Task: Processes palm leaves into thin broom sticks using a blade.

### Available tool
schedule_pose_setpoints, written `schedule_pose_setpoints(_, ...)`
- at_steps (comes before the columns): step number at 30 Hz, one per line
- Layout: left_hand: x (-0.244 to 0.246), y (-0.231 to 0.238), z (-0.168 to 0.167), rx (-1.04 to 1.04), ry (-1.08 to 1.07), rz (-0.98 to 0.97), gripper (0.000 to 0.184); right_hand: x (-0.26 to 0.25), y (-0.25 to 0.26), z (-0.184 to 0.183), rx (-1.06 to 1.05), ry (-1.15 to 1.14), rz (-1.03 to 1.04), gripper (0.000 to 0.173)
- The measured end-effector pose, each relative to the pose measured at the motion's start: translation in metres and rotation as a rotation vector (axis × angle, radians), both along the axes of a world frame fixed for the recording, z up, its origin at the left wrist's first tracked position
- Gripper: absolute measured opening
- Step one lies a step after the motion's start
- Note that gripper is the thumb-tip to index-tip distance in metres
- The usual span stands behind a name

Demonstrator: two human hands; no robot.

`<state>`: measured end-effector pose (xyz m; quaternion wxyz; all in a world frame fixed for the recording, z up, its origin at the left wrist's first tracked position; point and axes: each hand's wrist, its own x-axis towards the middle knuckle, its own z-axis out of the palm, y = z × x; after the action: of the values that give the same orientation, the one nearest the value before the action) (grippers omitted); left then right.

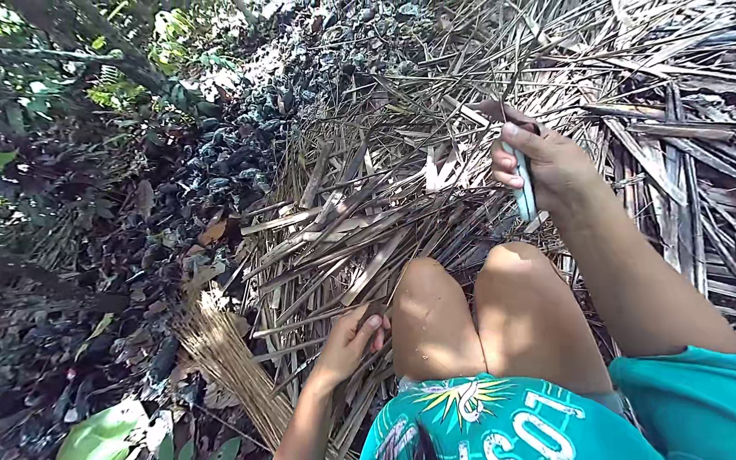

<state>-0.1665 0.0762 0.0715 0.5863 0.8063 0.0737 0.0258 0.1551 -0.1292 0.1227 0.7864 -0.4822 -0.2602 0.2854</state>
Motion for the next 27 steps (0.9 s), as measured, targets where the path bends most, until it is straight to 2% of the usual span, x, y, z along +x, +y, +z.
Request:
schedule_pose_setpoints(3,0.006,0.000,0.002,0.019,0.027,0.036,0.029,-0.050,0.004,-0.023,-0.077,0.090,0.169,0.028)
schedule_pose_setpoints(4,0.011,-0.002,0.005,0.023,0.033,0.050,0.029,-0.077,0.008,-0.035,-0.139,0.131,0.294,0.038)
schedule_pose_setpoints(6,0.020,-0.006,0.008,0.033,0.032,0.062,0.027,-0.122,0.018,-0.052,-0.244,0.180,0.607,0.044)
schedule_pose_setpoints(8,0.024,-0.008,0.009,0.052,0.034,0.070,0.027,-0.137,0.025,-0.060,-0.228,0.202,0.732,0.045)
schedule_pose_setpoints(12,0.013,-0.005,0.004,0.142,0.026,0.070,0.030,-0.095,0.015,-0.040,-0.202,0.071,0.533,0.040)
schedule_pose_setpoints(17,-0.022,0.007,-0.012,0.461,0.065,0.109,0.038,-0.020,-0.009,-0.028,-0.024,-0.028,0.175,0.038)
schedule_pose_setpoints(23,-0.057,0.024,-0.029,0.900,0.024,0.161,0.037,0.029,-0.041,-0.024,-0.049,-0.083,-0.049,0.037)
schedule_pose_setpoints(27,-0.084,0.046,-0.046,0.973,0.085,0.167,0.032,0.057,-0.064,-0.023,-0.047,-0.070,-0.139,0.038)
